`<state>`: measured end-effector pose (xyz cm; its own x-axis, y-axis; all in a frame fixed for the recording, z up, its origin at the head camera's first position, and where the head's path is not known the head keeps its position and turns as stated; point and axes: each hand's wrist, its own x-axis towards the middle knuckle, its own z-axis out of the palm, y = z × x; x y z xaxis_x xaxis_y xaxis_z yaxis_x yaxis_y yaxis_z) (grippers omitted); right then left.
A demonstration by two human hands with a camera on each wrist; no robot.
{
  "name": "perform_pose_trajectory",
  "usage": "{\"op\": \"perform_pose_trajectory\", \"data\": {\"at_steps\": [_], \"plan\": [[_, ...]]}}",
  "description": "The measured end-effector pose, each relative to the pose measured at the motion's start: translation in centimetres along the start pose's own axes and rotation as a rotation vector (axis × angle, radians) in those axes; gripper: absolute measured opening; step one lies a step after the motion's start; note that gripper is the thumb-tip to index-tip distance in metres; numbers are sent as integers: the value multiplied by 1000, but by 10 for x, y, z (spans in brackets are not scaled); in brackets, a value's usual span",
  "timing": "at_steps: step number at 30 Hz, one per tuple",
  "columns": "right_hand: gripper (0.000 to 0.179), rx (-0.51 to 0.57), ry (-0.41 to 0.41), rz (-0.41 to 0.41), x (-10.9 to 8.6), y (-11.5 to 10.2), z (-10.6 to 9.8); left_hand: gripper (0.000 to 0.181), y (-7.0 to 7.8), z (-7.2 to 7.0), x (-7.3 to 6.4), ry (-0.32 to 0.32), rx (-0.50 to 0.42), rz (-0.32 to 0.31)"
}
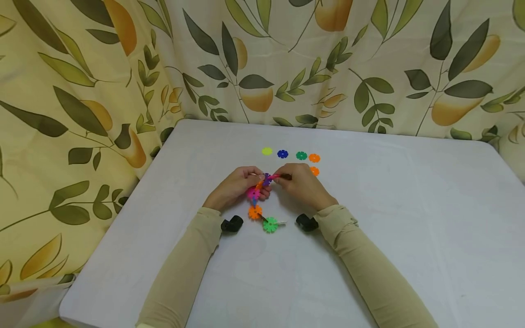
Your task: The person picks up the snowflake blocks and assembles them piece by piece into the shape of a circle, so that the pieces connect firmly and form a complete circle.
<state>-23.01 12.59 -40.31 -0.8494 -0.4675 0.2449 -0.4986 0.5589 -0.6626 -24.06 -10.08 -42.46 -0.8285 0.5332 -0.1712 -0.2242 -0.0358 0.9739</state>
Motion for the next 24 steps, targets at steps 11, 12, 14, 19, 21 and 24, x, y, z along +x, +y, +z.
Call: {"op": "perform_pose_trajectory", "data": {"at_steps": [11,12,14,19,21,24], "plan": [[15,-26,48,113,-6,12,-26,13,0,2,1,109,-17,-6],[15,-37,63,113,-6,15,-28,13,0,2,1,118,-18,-8],[14,-60,92,114,-8,21,-33,16,0,2,0,129,-13,-11],[12,-69,140,135,-13,34,-45,29,1,0,-2,127,2,-15],[13,-62,138,157,-16,37,-49,32,1,0,-2,121,8,-16],[15,-63,120,198,-20,40,-54,32,1,-2,-2,110,12,-15]]}}
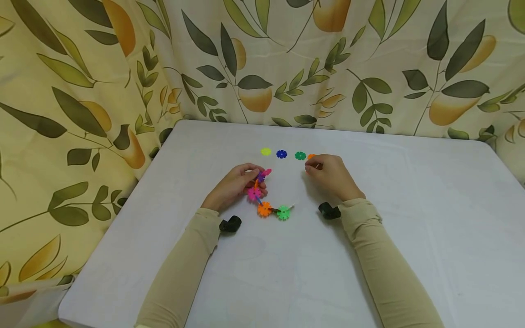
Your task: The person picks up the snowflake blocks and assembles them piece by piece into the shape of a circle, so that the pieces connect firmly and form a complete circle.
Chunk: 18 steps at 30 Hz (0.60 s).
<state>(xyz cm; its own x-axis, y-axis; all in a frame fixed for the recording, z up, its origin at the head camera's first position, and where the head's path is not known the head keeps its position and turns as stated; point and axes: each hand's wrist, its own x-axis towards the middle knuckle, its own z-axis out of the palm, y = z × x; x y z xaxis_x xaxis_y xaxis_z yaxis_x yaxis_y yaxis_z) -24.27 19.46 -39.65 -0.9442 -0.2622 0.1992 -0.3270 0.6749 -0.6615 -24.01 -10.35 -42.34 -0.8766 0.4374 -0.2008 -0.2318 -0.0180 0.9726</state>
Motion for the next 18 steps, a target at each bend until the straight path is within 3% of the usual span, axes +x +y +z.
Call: {"op": "perform_pose_trajectory", "data": {"at_steps": [9,18], "plan": [[25,-69,-69,53,0,8,-4,39,0,-3,-1,-44,25,-2],[30,-151,-100,72,-1,12,-2,30,0,-1,-1,-49,38,6]]}}
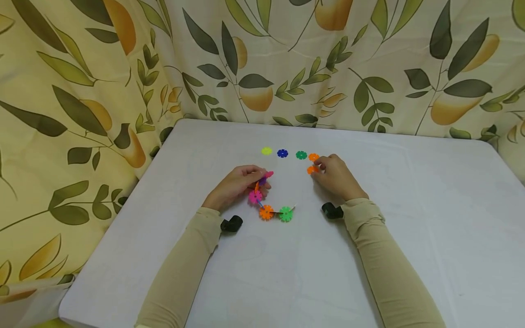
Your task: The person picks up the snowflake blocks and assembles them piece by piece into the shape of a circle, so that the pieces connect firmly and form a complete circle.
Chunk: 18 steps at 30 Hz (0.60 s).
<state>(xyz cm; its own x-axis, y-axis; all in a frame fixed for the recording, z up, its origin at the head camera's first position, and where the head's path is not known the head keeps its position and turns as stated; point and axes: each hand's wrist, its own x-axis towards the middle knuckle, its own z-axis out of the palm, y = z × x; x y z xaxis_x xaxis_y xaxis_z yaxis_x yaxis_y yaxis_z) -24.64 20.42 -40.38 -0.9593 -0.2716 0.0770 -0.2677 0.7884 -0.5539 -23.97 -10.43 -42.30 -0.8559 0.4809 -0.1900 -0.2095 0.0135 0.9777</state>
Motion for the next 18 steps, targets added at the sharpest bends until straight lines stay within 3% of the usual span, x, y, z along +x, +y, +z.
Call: {"op": "perform_pose_trajectory", "data": {"at_steps": [18], "plan": [[29,31,-25,53,4,2,2,29,-1,3,2,-7,-68,19]]}}
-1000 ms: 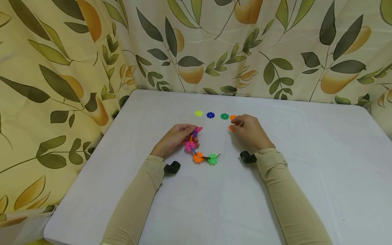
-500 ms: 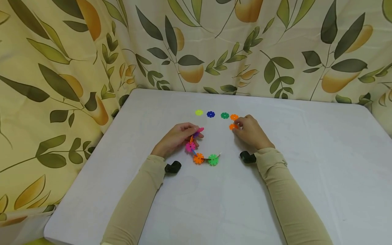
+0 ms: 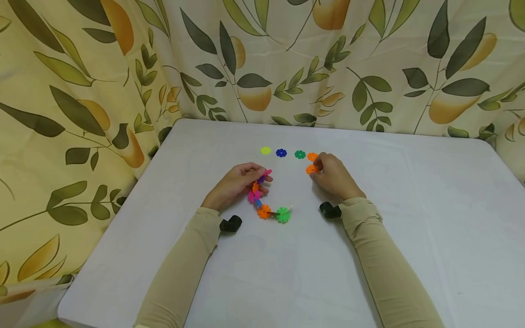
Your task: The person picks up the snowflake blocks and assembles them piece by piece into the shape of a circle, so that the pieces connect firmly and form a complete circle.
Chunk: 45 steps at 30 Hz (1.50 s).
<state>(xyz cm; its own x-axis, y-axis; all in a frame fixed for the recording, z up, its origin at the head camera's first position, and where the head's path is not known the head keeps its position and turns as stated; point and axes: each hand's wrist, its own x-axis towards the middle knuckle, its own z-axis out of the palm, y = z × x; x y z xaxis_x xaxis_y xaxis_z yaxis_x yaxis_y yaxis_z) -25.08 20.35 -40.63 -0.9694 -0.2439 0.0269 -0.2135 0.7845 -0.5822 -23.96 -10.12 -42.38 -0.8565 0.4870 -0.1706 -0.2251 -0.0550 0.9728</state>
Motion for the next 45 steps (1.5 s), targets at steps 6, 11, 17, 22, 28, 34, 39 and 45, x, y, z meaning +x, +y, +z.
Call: {"op": "perform_pose_trajectory", "data": {"at_steps": [6,11,17,22,28,34,39,45], "plan": [[30,21,8,6,-1,-2,0,27,1,0,1,-3,-37,41],[27,39,19,8,-1,-1,-1,26,2,1,2,-9,-43,68],[21,68,52,-7,0,-2,-1,25,1,1,4,-7,-48,75],[22,107,56,-7,-1,-5,-1,25,0,1,5,-5,-23,62],[26,183,32,-39,-2,-11,0,23,-2,1,4,-4,-12,42],[22,297,-26,-3,-2,-23,0,24,-2,2,2,-12,4,51],[17,369,-61,15,-2,-33,-1,26,-1,3,3,-9,27,45],[19,418,-101,-6,-4,-42,2,25,0,4,4,-1,34,27]]}}
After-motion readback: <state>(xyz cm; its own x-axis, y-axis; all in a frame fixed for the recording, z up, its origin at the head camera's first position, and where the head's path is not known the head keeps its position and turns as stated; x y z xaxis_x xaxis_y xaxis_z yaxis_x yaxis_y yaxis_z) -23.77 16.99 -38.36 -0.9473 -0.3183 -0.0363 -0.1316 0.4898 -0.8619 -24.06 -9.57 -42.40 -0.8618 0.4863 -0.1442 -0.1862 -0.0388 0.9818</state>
